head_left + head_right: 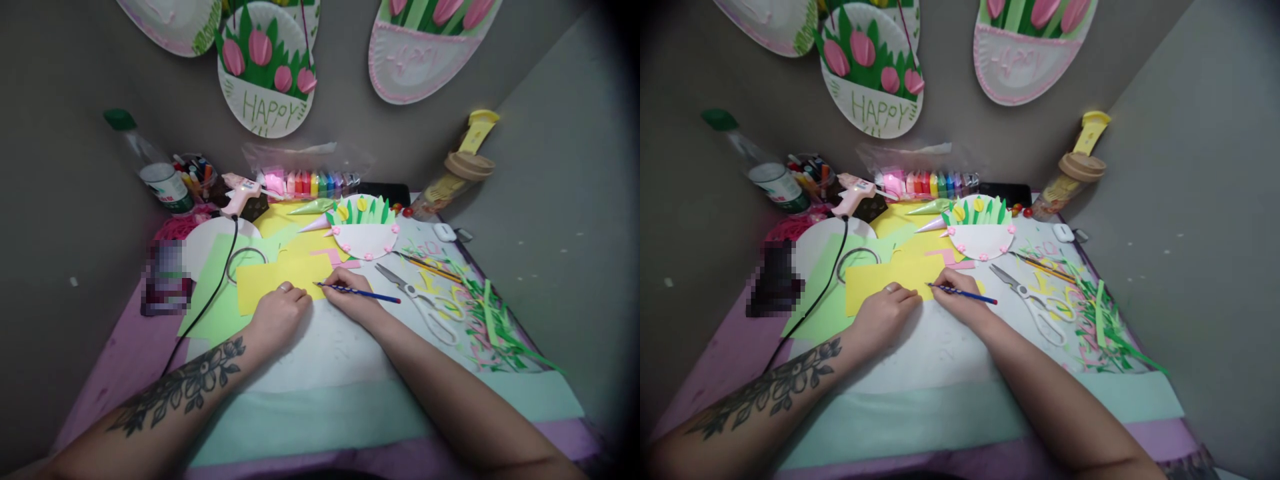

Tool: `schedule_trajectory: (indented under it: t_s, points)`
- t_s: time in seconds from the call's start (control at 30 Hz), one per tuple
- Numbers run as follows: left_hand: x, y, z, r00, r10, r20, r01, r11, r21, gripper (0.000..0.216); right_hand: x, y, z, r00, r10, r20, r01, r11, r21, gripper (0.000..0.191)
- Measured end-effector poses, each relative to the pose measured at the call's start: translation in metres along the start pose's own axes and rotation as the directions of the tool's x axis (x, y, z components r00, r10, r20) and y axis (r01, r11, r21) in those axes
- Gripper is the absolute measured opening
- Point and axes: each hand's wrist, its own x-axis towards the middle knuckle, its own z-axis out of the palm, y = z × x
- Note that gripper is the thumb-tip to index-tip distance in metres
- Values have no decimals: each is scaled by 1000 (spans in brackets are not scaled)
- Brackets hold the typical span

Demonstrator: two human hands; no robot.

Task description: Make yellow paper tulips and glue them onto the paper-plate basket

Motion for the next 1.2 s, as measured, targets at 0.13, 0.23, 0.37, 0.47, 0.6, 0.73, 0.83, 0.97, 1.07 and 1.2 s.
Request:
schedule_trajectory:
  t_s: [0.13, 0.23, 0.37, 0.47, 0.6, 0.73, 0.83, 0.97, 1.07, 1.2]
  points:
    - [0, 0, -1, 1000, 1, 8, -1, 1000, 0, 28, 0, 0, 1, 1000, 4, -4, -4, 1000, -18, 5]
    - [0, 0, 1, 1000, 2, -5, -2, 1000, 3, 27, 0, -1, 1, 1000, 5, -8, -5, 1000, -11, 5]
    - [1, 0, 2, 1000, 0, -5, 0, 1000, -3, 26, 0, 0, 2, 999, 17, -30, -17, 1000, 14, 4]
    - [1, -1, 2, 1000, -2, 10, 2, 1000, -8, 26, 0, 1, 3, 999, 20, -34, -20, 1000, 12, 5]
    - [1, 0, 1, 1000, -10, 29, 11, 1000, -16, 28, 0, 1, 2, 998, 27, -48, -27, 1000, 3, 5]
    - [0, 0, 0, 999, -25, 41, 26, 999, -25, 29, 0, 2, 1, 998, 33, -63, -33, 999, 0, 7]
    - [1, 0, 0, 999, -23, 44, 24, 999, -22, 29, 0, 4, 1, 997, 22, -68, -22, 1000, -1, 7]
    - [0, 0, -1, 998, -17, 54, 18, 1000, -20, 30, -1, 5, 1, 996, 20, -83, -20, 1000, 7, 8]
    - [1, 1, -2, 998, -19, 62, 21, 999, -27, 31, -1, 4, 0, 996, 26, -80, -26, 1000, -5, 9]
    - [1, 1, -3, 998, -21, 61, 23, 999, -28, 30, -1, 3, -1, 996, 32, -88, -32, 999, 6, 10]
